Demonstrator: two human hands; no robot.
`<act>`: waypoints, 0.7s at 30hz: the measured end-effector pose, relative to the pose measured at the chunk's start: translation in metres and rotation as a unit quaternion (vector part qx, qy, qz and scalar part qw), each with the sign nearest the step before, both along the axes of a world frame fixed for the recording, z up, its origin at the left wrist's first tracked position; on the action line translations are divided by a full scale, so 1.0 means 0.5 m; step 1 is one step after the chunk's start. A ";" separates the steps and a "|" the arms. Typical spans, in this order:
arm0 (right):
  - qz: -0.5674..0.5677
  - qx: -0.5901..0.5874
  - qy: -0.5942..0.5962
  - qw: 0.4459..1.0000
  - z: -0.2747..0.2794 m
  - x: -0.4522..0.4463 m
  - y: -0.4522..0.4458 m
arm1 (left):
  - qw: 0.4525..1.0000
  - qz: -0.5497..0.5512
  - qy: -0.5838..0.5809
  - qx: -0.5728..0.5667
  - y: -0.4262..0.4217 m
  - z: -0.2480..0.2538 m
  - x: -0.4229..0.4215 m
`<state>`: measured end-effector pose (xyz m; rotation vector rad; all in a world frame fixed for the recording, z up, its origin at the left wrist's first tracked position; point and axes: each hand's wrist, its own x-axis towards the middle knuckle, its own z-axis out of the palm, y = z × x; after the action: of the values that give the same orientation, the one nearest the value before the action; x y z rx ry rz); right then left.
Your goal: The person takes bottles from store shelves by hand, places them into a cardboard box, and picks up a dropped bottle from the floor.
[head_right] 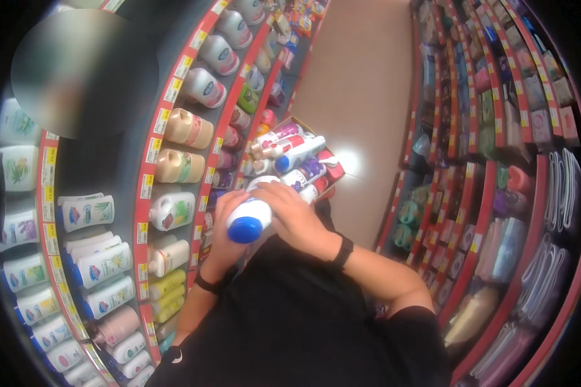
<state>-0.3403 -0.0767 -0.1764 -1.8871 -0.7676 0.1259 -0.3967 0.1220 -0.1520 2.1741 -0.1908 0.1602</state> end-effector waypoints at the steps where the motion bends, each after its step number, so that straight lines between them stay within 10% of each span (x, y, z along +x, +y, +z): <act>1: -0.011 -0.005 0.009 1.000 -0.008 -0.004 -0.022 | 0.999 -0.031 0.024 -0.007 -0.009 -0.010 0.006; 21: -0.130 -0.157 0.021 0.979 -0.227 0.005 -0.196 | 0.982 -0.107 0.147 -0.045 -0.167 -0.223 0.111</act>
<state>-0.3381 -0.1745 -0.2897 -2.2594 -0.4865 0.1265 -0.3413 0.0387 -0.2633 2.0416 -0.2414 -0.2690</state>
